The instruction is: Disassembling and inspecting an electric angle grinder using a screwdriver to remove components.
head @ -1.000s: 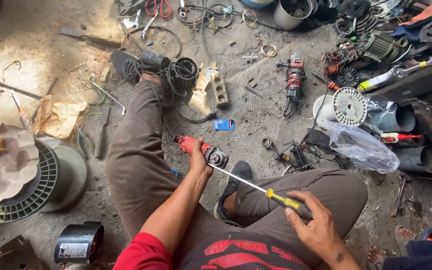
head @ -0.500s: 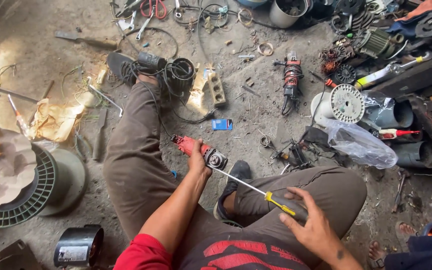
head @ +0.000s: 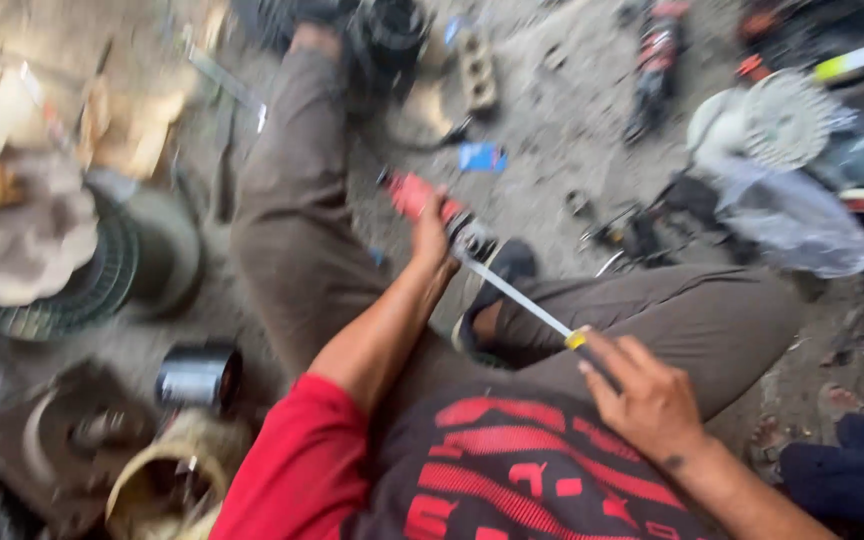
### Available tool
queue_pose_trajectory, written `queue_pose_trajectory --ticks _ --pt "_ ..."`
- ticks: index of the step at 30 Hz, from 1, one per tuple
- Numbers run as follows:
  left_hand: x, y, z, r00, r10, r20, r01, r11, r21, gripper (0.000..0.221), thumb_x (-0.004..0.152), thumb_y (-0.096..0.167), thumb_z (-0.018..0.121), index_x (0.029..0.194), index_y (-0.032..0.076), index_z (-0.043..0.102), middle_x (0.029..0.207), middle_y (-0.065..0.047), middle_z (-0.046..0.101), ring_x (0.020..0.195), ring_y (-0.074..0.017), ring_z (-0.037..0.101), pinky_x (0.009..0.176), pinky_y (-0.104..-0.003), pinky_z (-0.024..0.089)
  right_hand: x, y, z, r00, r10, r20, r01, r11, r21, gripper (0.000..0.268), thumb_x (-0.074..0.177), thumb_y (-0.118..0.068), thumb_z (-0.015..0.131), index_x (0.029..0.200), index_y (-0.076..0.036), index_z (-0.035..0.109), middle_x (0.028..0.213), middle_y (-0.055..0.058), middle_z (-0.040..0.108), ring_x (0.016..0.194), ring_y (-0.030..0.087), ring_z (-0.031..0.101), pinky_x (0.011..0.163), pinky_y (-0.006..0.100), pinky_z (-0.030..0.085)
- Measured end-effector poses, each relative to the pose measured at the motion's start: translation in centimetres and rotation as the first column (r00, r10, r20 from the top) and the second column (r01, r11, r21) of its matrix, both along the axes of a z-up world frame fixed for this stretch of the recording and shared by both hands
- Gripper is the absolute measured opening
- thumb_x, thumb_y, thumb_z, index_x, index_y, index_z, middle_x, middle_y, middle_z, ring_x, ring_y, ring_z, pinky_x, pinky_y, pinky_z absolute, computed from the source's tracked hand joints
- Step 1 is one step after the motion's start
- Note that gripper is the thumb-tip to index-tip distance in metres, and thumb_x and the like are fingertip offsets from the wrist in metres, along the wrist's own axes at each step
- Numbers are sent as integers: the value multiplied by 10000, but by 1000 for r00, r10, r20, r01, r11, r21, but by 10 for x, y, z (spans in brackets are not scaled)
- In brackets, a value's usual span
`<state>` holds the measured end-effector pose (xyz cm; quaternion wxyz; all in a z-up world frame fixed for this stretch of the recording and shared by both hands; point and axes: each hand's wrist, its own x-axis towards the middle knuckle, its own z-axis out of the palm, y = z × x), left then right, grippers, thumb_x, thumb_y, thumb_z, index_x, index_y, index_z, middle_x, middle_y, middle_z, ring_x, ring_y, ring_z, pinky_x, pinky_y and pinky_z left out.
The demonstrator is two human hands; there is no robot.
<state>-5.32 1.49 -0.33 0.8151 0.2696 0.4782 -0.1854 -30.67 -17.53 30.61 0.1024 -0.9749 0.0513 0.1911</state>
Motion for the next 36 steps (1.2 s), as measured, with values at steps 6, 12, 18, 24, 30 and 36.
queue_pose_trajectory --ticks 6,12,18,24,30,36 --pt "6 -7 21 999 -47 15 46 998 42 299 985 274 847 1085 43 686 810 -70 681 605 -177 641 543 -320 558 21 -10 -1 998 -55 21 53 994 96 588 971 -357 813 1551 -325 721 1025 -20 725 570 245 723 562 423 606" --pt "18 -15 47 989 -133 58 131 991 38 357 968 302 853 1110 15 695 820 -82 690 605 -178 648 531 -320 556 18 15 7 986 -153 67 142 979 146 541 985 -286 806 1524 -264 757 975 -3 754 554 232 690 562 413 581" --pt "25 -1 69 985 -155 75 151 987 61 419 952 331 859 1135 -12 703 830 -95 700 604 -178 656 518 -321 555 28 39 11 978 -188 84 166 961 223 497 1000 -214 799 1497 -204 794 925 13 783 537 219 658 561 404 557" --pt "30 0 62 979 -202 32 196 972 131 414 963 283 849 1174 -48 720 855 -117 703 636 -195 660 539 -330 563 42 6 -10 476 -530 -702 847 61 528 505 1063 -20 684 1554 50 777 942 244 773 497 187 464 410 317 329" --pt "48 4 74 944 -207 255 232 970 -75 684 932 618 620 1416 135 617 1317 -146 629 1123 -279 555 983 -454 454 33 -26 -3 580 -506 -638 786 143 601 472 1034 -33 747 1493 79 739 947 283 770 527 221 533 443 327 384" --pt "51 27 63 917 -139 374 221 957 -187 372 1010 308 830 1312 149 682 1140 -50 698 934 -190 670 779 -326 486 6 -58 7 590 -572 -570 740 100 665 531 1014 8 720 1539 80 744 993 288 806 567 259 564 443 335 361"
